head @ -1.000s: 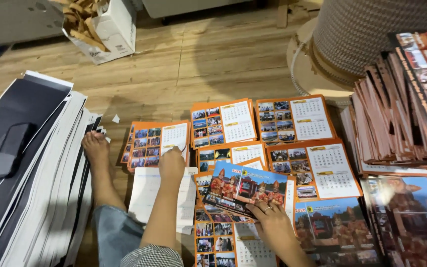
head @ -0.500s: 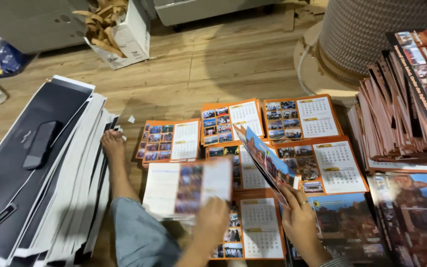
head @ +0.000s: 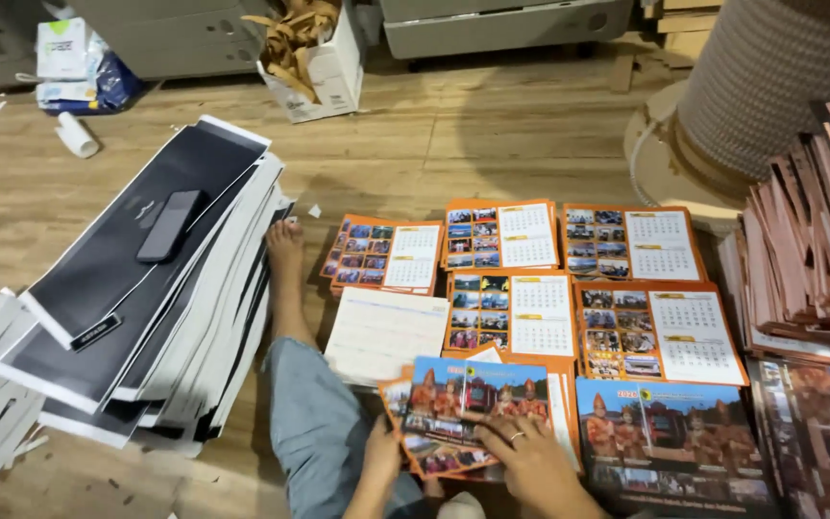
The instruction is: The person sits on the floor and sorts through a large stack of orange calendars. They pick up the calendars, flip through the pages to check the contents, and place them into separate piles on the floor.
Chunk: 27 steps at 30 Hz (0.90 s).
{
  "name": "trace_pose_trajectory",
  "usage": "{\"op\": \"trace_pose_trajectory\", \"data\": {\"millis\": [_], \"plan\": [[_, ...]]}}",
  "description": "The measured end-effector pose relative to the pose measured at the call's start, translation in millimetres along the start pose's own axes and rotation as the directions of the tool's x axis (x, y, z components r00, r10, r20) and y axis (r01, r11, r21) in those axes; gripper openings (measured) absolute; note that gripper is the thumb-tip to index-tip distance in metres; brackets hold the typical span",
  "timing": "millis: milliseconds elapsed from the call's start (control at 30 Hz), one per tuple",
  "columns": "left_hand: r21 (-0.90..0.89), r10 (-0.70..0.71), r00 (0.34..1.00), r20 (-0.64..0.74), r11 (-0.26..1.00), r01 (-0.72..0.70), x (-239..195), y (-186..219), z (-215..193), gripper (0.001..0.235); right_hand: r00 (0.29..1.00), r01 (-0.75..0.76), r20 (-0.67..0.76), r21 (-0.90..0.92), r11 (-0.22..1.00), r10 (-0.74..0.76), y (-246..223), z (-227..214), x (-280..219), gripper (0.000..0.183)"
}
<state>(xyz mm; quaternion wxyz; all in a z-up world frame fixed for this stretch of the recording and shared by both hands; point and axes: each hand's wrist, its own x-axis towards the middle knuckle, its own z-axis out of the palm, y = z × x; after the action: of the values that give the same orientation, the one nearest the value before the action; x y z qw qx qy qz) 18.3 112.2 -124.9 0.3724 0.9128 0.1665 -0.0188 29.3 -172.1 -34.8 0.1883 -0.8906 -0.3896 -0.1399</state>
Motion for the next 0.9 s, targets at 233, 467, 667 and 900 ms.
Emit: {"op": "trace_pose_trajectory", "data": {"millis": [233, 467, 667, 900], "plan": [[-0.805, -0.438, 0.854, 0.281, 0.377, 0.458, -47, 140, -61, 0.024, 0.984, -0.007, 0.176, -0.020, 1.000, 0.010, -7, 18, -14, 0.056], [0.282, 0.312, 0.907, -0.283, 0.931, -0.233, -11, 114, -54, 0.030, 0.829, -0.536, -0.002, 0.283, 0.795, 0.559, 27, 38, -43, 0.030], [0.516, 0.168, 0.973, -0.157, 0.854, -0.065, 5, 125, -49, 0.045, 0.724, -0.678, 0.114, 0.292, 0.674, 0.680, 27, 33, -45, 0.042], [0.533, 0.414, 0.910, -0.025, 0.775, -0.338, 16, 125, -57, 0.018, 0.665, -0.713, 0.124, 0.399, 0.577, 0.736, 25, 18, -40, 0.034]]}}
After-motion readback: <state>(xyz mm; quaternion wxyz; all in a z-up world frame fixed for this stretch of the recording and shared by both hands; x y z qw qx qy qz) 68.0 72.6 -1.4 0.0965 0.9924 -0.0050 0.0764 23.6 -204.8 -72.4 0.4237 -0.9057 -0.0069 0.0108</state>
